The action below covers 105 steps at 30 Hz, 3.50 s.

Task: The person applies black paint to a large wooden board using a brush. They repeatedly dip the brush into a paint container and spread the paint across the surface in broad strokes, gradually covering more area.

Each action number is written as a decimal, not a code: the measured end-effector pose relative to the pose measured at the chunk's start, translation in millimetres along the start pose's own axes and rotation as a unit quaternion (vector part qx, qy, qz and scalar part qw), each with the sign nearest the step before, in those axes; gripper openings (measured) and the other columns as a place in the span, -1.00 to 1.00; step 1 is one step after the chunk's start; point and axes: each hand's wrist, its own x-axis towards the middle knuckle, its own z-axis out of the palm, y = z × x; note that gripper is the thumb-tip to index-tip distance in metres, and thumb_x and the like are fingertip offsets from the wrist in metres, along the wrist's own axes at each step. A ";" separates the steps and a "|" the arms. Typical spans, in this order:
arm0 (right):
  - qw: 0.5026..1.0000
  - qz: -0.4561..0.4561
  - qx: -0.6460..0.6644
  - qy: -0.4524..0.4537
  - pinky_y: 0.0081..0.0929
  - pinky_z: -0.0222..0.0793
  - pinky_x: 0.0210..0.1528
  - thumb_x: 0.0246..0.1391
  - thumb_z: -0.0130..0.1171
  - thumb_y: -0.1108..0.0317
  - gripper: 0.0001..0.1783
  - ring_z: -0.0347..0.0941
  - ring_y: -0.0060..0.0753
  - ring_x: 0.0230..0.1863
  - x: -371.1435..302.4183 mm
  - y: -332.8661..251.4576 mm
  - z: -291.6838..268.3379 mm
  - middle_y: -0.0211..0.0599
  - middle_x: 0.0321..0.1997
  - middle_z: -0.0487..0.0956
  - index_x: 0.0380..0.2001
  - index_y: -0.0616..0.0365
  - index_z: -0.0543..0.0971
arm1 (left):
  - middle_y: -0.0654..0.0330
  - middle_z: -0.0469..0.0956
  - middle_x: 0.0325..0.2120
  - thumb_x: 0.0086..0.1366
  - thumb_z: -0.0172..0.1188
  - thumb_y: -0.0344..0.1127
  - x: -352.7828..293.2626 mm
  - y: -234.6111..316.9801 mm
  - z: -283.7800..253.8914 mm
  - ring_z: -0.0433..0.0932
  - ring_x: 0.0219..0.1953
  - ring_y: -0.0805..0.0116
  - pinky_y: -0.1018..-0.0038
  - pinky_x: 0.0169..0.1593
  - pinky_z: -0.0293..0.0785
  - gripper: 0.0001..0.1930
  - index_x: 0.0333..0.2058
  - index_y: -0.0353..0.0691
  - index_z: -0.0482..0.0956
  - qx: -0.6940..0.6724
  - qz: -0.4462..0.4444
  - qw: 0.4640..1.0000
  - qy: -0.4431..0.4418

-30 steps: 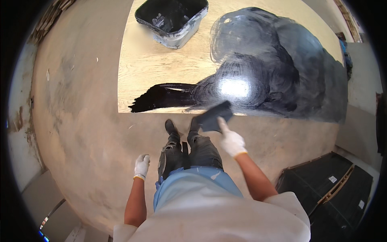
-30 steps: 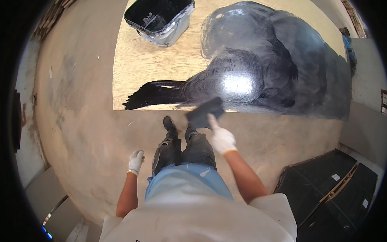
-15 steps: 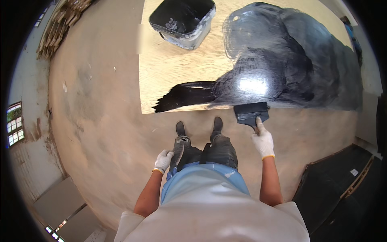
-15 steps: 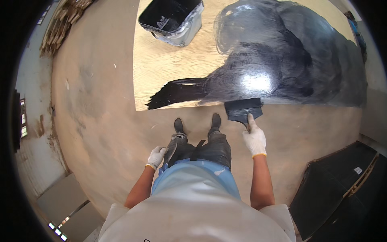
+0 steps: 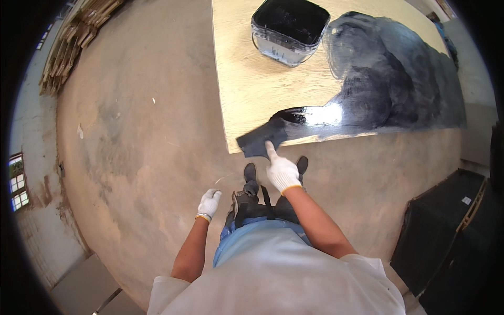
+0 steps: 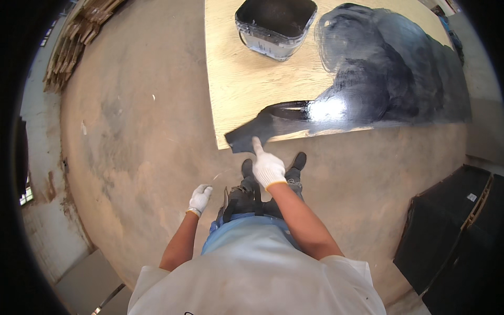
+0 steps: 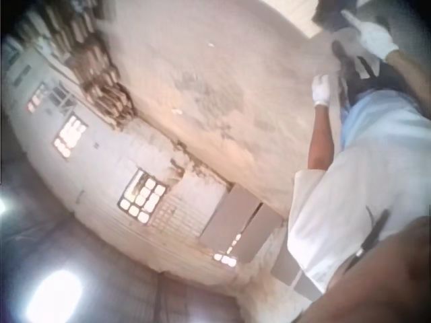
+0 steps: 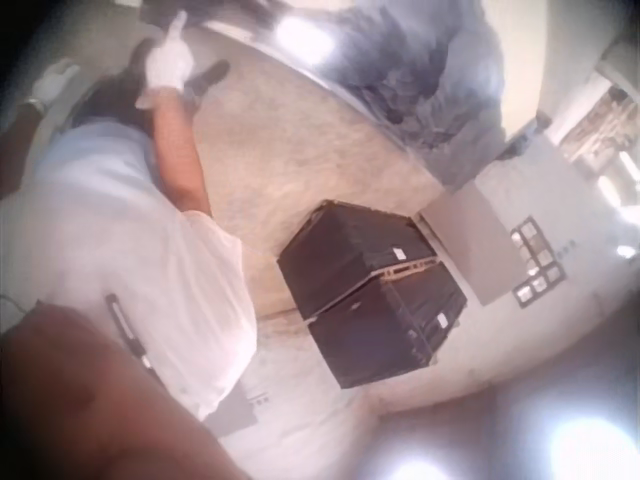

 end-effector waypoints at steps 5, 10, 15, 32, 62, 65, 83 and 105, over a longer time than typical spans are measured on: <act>0.997 0.057 -0.006 0.053 -0.02 0.49 0.14 0.21 0.01 0.32 -0.16 0.65 0.12 0.02 19.8 15.8 -35.1 0.13 0.05 0.67 0.56 -0.36 0.13 | -0.07 0.71 -0.06 0.41 0.20 -0.06 8.6 -47.4 -30.6 0.67 0.04 0.08 0.29 0.15 0.52 -0.57 0.05 -0.30 0.64 -0.022 -0.026 0.999 0.010; 0.997 0.043 -0.066 0.025 -0.01 0.53 0.06 0.19 0.03 0.29 -0.08 0.68 0.13 -0.07 -9.5 12.5 -3.2 0.10 -0.08 0.71 0.60 -0.33 0.01 | -0.07 0.71 -0.07 0.41 0.20 -0.06 9.3 -89.0 -27.4 0.67 0.03 0.07 0.28 0.15 0.52 -0.57 0.03 -0.29 0.65 -0.034 -0.042 0.999 0.007; 0.996 -0.022 -0.059 0.055 -0.01 0.50 0.17 0.24 -0.04 0.31 -0.15 0.64 0.16 0.04 39.7 -76.2 3.5 0.17 0.01 0.68 0.59 -0.31 0.03 | -0.08 0.71 -0.06 0.40 0.20 -0.07 -7.1 -58.8 -29.5 0.67 0.02 0.03 0.28 0.14 0.53 -0.57 0.03 -0.30 0.65 0.023 0.007 1.000 -0.010; 0.990 -0.033 -0.059 0.126 0.06 0.50 0.10 0.21 -0.05 0.37 -0.19 0.63 0.24 -0.02 111.0 -106.6 -41.8 0.22 -0.03 0.67 0.55 -0.08 0.11 | 0.19 0.68 -0.33 0.42 0.20 -0.13 -0.5 -134.5 -20.8 0.59 -0.33 0.41 0.41 -0.15 0.55 -0.63 0.02 -0.30 0.64 -0.048 0.012 0.997 0.052; 0.982 -0.034 -0.185 -0.027 -0.03 0.52 0.10 0.15 0.02 0.40 -0.08 0.66 0.13 0.00 -2.5 -72.6 4.4 0.13 -0.05 0.70 0.58 -0.30 0.07 | -0.12 0.70 -0.08 0.40 0.18 -0.06 -11.0 -131.4 1.7 0.67 0.01 -0.04 0.23 0.14 0.53 -0.60 0.01 -0.25 0.67 -0.081 -0.036 0.996 -0.013; 0.985 -0.008 -0.171 -0.006 -0.04 0.53 0.08 0.16 0.01 0.40 -0.09 0.67 0.09 -0.01 -15.0 -32.3 -12.2 0.10 -0.05 0.71 0.58 -0.30 0.07 | -0.11 0.70 -0.09 0.39 0.20 -0.06 -3.9 -131.3 -1.7 0.67 0.02 -0.02 0.24 0.13 0.53 -0.59 0.01 -0.27 0.67 -0.102 -0.057 0.993 0.004; 0.986 0.140 0.009 0.094 0.01 0.51 0.11 0.19 0.01 0.35 -0.11 0.67 0.13 -0.01 -37.3 30.9 1.2 0.16 -0.05 0.70 0.58 -0.32 0.07 | -0.06 0.71 -0.04 0.42 0.19 -0.09 24.7 -104.9 -15.5 0.67 0.04 0.08 0.29 0.16 0.52 -0.58 0.04 -0.31 0.65 0.000 -0.015 0.999 -0.048; 0.982 0.178 0.029 0.055 0.01 0.51 0.14 0.21 -0.03 0.35 -0.14 0.67 0.11 0.04 -59.0 80.8 -35.2 0.15 0.02 0.69 0.59 -0.18 0.06 | -0.05 0.72 -0.11 0.42 0.20 -0.07 19.6 -13.2 -3.2 0.66 -0.02 0.16 0.32 0.12 0.51 -0.56 0.06 -0.32 0.64 0.040 0.067 0.995 -0.057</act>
